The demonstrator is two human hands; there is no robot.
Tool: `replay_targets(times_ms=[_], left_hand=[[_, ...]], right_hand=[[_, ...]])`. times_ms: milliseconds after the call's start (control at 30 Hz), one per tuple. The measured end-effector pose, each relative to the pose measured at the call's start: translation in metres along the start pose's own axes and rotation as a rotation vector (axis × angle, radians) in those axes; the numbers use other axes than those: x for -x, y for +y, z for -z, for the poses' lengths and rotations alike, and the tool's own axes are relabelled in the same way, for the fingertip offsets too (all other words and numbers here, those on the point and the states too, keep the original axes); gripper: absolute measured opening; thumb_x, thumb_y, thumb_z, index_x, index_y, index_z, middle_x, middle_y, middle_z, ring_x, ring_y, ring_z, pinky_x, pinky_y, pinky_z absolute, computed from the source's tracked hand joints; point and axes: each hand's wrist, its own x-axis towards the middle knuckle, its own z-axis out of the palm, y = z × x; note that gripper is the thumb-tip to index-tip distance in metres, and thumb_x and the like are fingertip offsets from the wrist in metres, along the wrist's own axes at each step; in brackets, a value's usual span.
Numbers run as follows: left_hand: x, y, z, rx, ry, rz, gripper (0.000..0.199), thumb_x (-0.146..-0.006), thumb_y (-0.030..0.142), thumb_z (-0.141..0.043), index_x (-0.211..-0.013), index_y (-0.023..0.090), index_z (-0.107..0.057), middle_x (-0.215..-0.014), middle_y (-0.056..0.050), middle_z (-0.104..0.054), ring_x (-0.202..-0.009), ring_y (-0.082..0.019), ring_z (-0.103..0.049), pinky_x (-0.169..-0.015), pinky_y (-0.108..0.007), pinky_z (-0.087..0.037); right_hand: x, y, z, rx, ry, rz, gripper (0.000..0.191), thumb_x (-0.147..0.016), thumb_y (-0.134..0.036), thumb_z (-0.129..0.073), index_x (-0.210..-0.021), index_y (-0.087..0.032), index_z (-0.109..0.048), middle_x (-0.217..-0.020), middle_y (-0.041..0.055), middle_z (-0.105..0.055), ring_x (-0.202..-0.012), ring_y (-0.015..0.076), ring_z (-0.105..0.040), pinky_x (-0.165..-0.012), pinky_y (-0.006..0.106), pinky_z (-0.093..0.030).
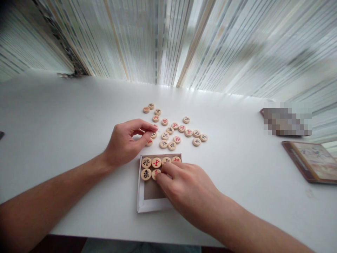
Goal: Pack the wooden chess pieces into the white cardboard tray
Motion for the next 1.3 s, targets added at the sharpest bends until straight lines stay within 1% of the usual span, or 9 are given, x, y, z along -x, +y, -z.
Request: replay_targets(times_ms=[500, 733, 833, 900, 967, 1033, 1133, 1200, 1300], left_hand=[[0.0, -0.002, -0.001, 0.003, 0.004, -0.009, 0.019, -0.089, 0.01, -0.065, -0.096, 0.014, -0.082, -0.096, -0.006, -0.085, -0.089, -0.019, -0.08, -0.07, -0.025, -0.065], [-0.002, -0.003, 0.004, -0.029, 0.023, -0.003, 0.018, -0.09, 0.01, -0.066, -0.097, 0.014, -0.082, -0.096, -0.006, -0.085, -0.086, -0.018, -0.08, -0.073, -0.025, -0.065], [-0.009, -0.009, 0.015, -0.081, 0.075, 0.001, 0.017, -0.09, 0.013, -0.068, -0.097, 0.015, -0.082, -0.097, -0.006, -0.085, -0.082, -0.017, -0.079, -0.074, -0.025, -0.065], [-0.016, -0.016, 0.025, -0.138, 0.136, 0.017, 0.015, -0.09, 0.016, -0.068, -0.096, 0.016, -0.082, -0.098, -0.006, -0.085, -0.083, -0.018, -0.079, -0.073, -0.026, -0.064], [-0.023, -0.025, 0.037, -0.197, 0.198, 0.045, 0.017, -0.091, 0.018, -0.067, -0.097, 0.017, -0.083, -0.1, -0.006, -0.085, -0.085, -0.019, -0.079, -0.073, -0.027, -0.064], [-0.03, -0.034, 0.047, -0.216, 0.254, 0.073, 0.017, -0.09, 0.021, -0.068, -0.098, 0.018, -0.083, -0.098, -0.006, -0.085, -0.086, -0.019, -0.079, -0.074, -0.027, -0.064], [-0.035, -0.045, 0.057, -0.259, 0.285, 0.12, 0.02, -0.091, 0.027, -0.068, -0.101, 0.018, -0.083, -0.096, -0.006, -0.084, -0.081, -0.018, -0.078, -0.071, -0.026, -0.062], [-0.036, -0.049, 0.058, -0.275, 0.278, 0.126, 0.022, -0.091, 0.029, -0.067, -0.1, 0.017, -0.083, -0.093, -0.006, -0.084, -0.077, -0.018, -0.077, -0.068, -0.026, -0.061], [-0.034, -0.051, 0.056, -0.298, 0.236, 0.135, 0.021, -0.09, 0.029, -0.067, -0.098, 0.018, -0.083, -0.091, -0.005, -0.084, -0.072, -0.017, -0.076, -0.064, -0.025, -0.06]], right_hand=[[-0.001, 0.001, -0.002, -0.003, 0.01, -0.017, 0.019, -0.102, -0.009, -0.061, -0.102, -0.015, -0.079, -0.083, 0.0044, -0.072, -0.068, 0.0211, -0.065, -0.06, 0.034, -0.044], [-0.002, 0.005, 0.007, -0.099, 0.096, -0.047, 0.025, -0.106, -0.015, -0.06, -0.09, -0.015, -0.078, -0.078, 0.0044, -0.07, -0.064, 0.0166, -0.064, -0.058, 0.031, -0.042], [-0.004, 0.017, 0.01, -0.15, 0.206, -0.112, 0.022, -0.103, -0.018, -0.066, -0.084, -0.016, -0.077, -0.076, 0.0035, -0.07, -0.061, 0.013, -0.061, -0.058, 0.028, -0.043], [-0.007, 0.027, 0.011, -0.148, 0.303, -0.159, 0.025, -0.102, -0.018, -0.068, -0.077, -0.016, -0.074, -0.069, 0.0012, -0.067, -0.055, 0.0104, -0.055, -0.055, 0.026, -0.041], [-0.008, 0.038, 0.01, -0.131, 0.394, -0.245, 0.031, -0.1, -0.022, -0.069, -0.07, -0.017, -0.071, -0.058, -0.002, -0.058, -0.049, 0.0094, -0.046, -0.052, 0.026, -0.037], [-0.009, 0.049, 0.011, -0.148, 0.456, -0.378, 0.033, -0.1, -0.028, -0.07, -0.069, -0.017, -0.073, -0.053, -0.0023, -0.056, -0.047, 0.0097, -0.043, -0.049, 0.027, -0.034], [-0.012, 0.064, 0.016, -0.28, 0.504, -0.589, 0.03, -0.098, -0.039, -0.071, -0.08, -0.016, -0.081, -0.059, 0.0023, -0.067, -0.049, 0.0123, -0.051, -0.048, 0.027, -0.035], [-0.017, 0.074, 0.022, -0.4, 0.518, -0.672, 0.031, -0.095, -0.042, -0.073, -0.082, -0.016, -0.083, -0.063, 0.0048, -0.072, -0.052, 0.0139, -0.055, -0.048, 0.027, -0.037], [-0.032, 0.09, 0.029, -0.548, 0.501, -0.75, 0.03, -0.09, -0.043, -0.076, -0.078, -0.015, -0.082, -0.059, 0.0042, -0.069, -0.046, 0.0113, -0.046, -0.043, 0.026, -0.029]])
